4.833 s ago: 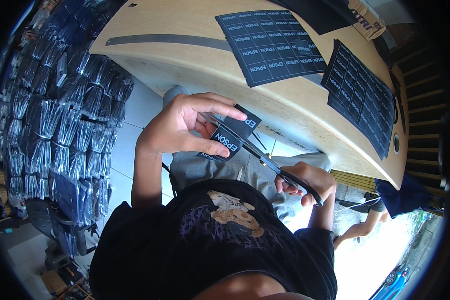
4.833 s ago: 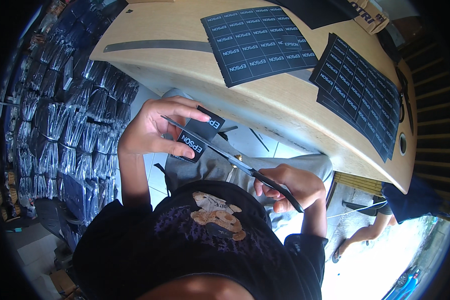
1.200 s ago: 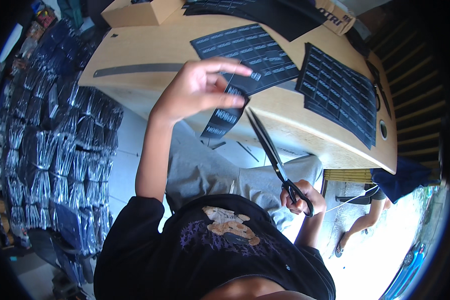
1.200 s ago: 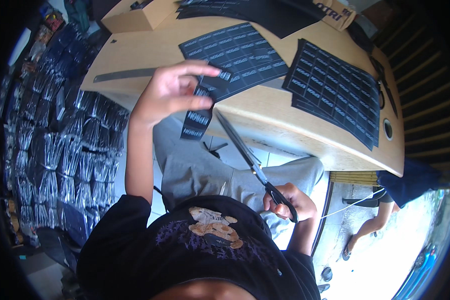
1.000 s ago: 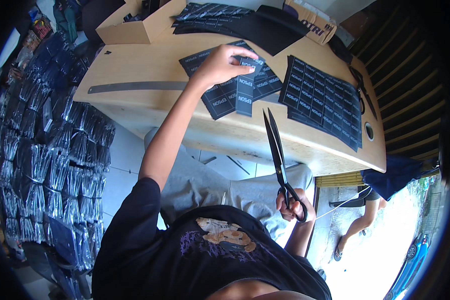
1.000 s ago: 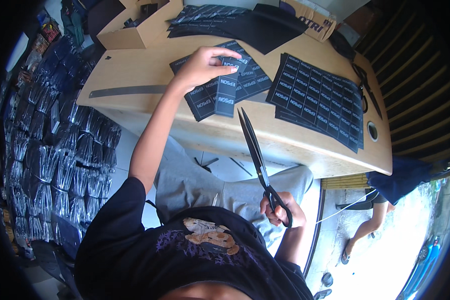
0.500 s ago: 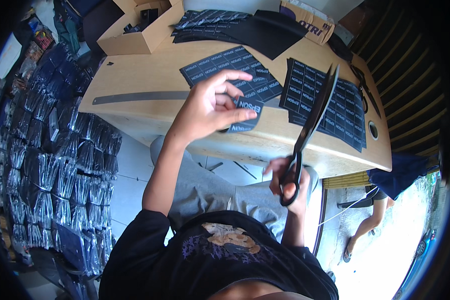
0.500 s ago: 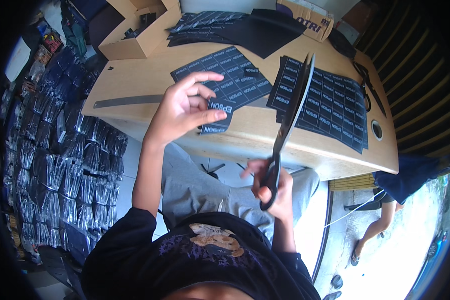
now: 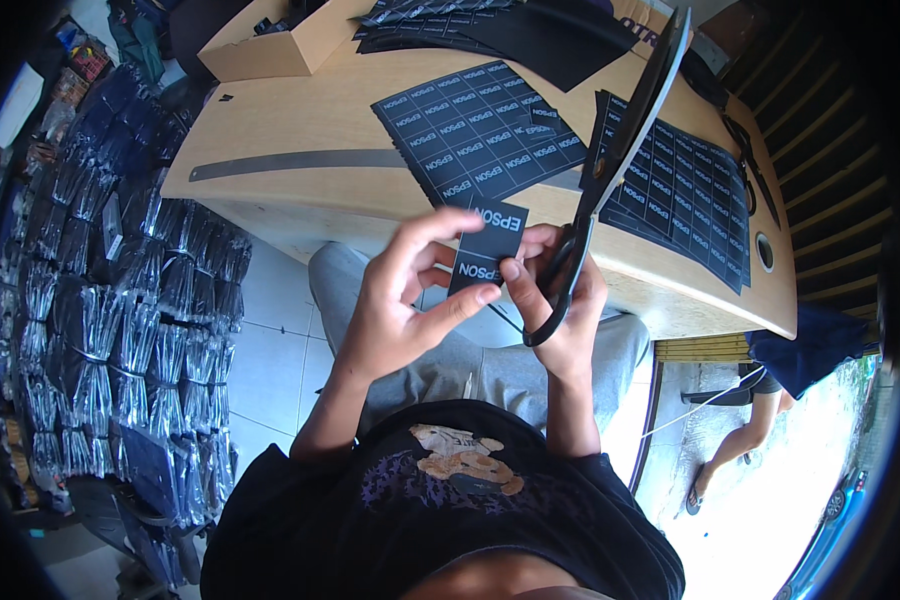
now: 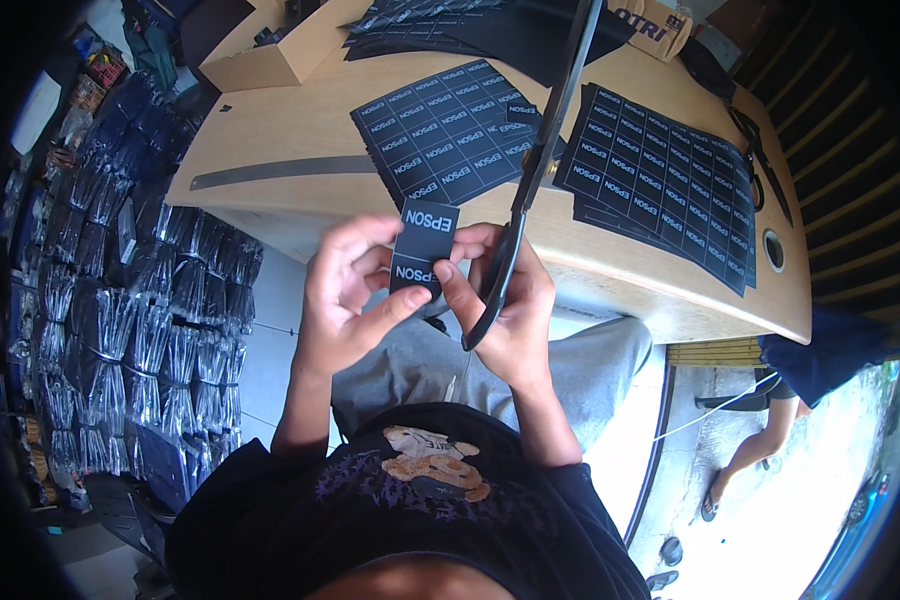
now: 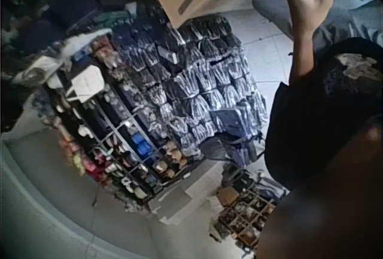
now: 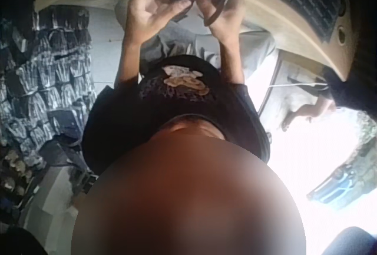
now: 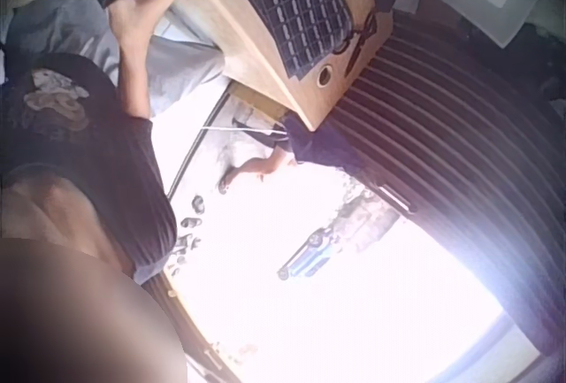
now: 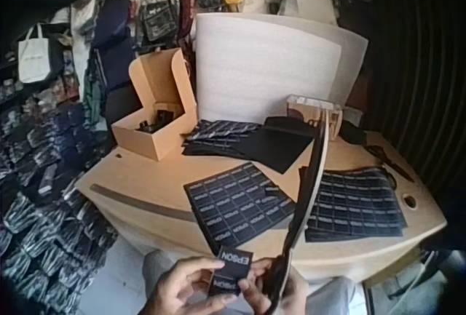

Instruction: Use scissors to cut printed 'EPSON' labels from a large black sheet.

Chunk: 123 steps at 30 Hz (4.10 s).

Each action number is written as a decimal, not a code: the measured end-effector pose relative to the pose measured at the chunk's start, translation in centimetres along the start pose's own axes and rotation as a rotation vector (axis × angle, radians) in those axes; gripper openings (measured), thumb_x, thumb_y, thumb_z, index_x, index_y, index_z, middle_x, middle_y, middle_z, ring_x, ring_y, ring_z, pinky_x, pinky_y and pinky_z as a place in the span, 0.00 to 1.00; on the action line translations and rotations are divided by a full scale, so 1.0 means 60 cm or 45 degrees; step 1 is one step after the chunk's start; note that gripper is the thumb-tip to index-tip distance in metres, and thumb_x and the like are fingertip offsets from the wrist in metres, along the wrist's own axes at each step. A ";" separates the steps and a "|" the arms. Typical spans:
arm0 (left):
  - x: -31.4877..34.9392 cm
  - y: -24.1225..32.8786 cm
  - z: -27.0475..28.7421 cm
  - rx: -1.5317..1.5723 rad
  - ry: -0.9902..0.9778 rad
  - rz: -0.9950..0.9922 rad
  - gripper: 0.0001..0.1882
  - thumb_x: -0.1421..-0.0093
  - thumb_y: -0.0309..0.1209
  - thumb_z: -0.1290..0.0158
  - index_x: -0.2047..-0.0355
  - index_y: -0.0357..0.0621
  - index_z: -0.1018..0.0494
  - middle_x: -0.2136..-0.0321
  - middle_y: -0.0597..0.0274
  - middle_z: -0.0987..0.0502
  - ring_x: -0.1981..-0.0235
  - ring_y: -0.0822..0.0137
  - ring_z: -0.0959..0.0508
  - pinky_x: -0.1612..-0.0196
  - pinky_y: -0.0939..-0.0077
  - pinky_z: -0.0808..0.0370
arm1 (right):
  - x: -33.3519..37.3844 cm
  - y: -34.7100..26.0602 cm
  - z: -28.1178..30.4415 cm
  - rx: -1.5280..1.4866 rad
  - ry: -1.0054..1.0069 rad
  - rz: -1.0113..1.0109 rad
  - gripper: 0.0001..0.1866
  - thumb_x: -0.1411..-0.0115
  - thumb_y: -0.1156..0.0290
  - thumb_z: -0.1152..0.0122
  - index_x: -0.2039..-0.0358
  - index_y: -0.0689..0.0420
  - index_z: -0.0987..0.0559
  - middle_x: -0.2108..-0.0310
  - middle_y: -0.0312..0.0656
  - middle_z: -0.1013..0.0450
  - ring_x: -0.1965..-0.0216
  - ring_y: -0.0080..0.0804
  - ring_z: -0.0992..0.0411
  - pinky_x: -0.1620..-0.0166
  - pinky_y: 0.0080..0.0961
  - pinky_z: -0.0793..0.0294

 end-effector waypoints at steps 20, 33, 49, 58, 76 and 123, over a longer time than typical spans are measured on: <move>0.003 0.027 0.084 -0.190 -0.007 0.003 0.26 0.53 0.15 0.42 0.51 0.34 0.32 0.52 0.53 0.31 0.62 0.71 0.23 0.63 0.83 0.22 | 0.054 -0.027 0.160 0.515 -0.920 -0.388 0.41 0.52 0.31 0.48 0.66 0.66 0.29 0.84 0.35 0.38 0.83 0.24 0.39 0.77 0.23 0.40; 0.026 0.035 0.117 -0.206 -0.428 0.324 0.33 0.60 0.13 0.38 0.50 0.29 0.34 0.53 0.50 0.32 0.68 0.74 0.23 0.76 0.93 0.26 | 0.027 -0.026 0.174 0.203 -1.665 -0.500 0.40 0.50 0.35 0.47 0.64 0.69 0.26 0.82 0.38 0.34 0.84 0.25 0.32 0.79 0.20 0.33; 0.026 0.033 0.099 -0.112 -0.520 0.426 0.32 0.60 0.14 0.37 0.51 0.32 0.32 0.54 0.51 0.32 0.61 0.66 0.23 0.67 0.84 0.19 | 0.016 -0.013 0.153 0.155 -1.659 -0.462 0.34 0.46 0.40 0.47 0.80 0.66 0.29 0.77 0.47 0.30 0.85 0.32 0.34 0.79 0.27 0.35; 0.025 0.034 0.098 -0.116 -0.522 0.461 0.32 0.60 0.13 0.38 0.51 0.33 0.31 0.54 0.52 0.32 0.61 0.66 0.23 0.67 0.84 0.19 | 0.020 -0.006 0.157 0.148 -1.662 -0.457 0.41 0.51 0.34 0.45 0.66 0.70 0.27 0.84 0.33 0.35 0.85 0.21 0.35 0.80 0.20 0.37; 0.029 0.035 0.102 -0.103 -0.513 0.450 0.31 0.57 0.18 0.38 0.49 0.39 0.31 0.53 0.50 0.30 0.66 0.66 0.20 0.64 0.79 0.19 | 0.023 -0.002 0.150 0.127 -1.635 -0.399 0.33 0.45 0.42 0.46 0.68 0.68 0.26 0.82 0.40 0.32 0.87 0.28 0.34 0.81 0.25 0.37; 0.033 0.044 0.105 -0.049 -0.530 0.506 0.36 0.61 0.14 0.36 0.49 0.32 0.35 0.54 0.51 0.30 0.66 0.70 0.21 0.73 0.90 0.24 | 0.040 -0.001 0.147 0.132 -1.561 -0.467 0.18 0.43 0.56 0.41 0.72 0.61 0.25 0.87 0.36 0.32 0.87 0.26 0.33 0.82 0.22 0.39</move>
Point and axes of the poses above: each hand's wrist, its own x-axis away from the middle knuckle, its own z-axis out of the back of the hand, y = z × x, the point moved 1 cm from there along -x, towards the middle knuckle
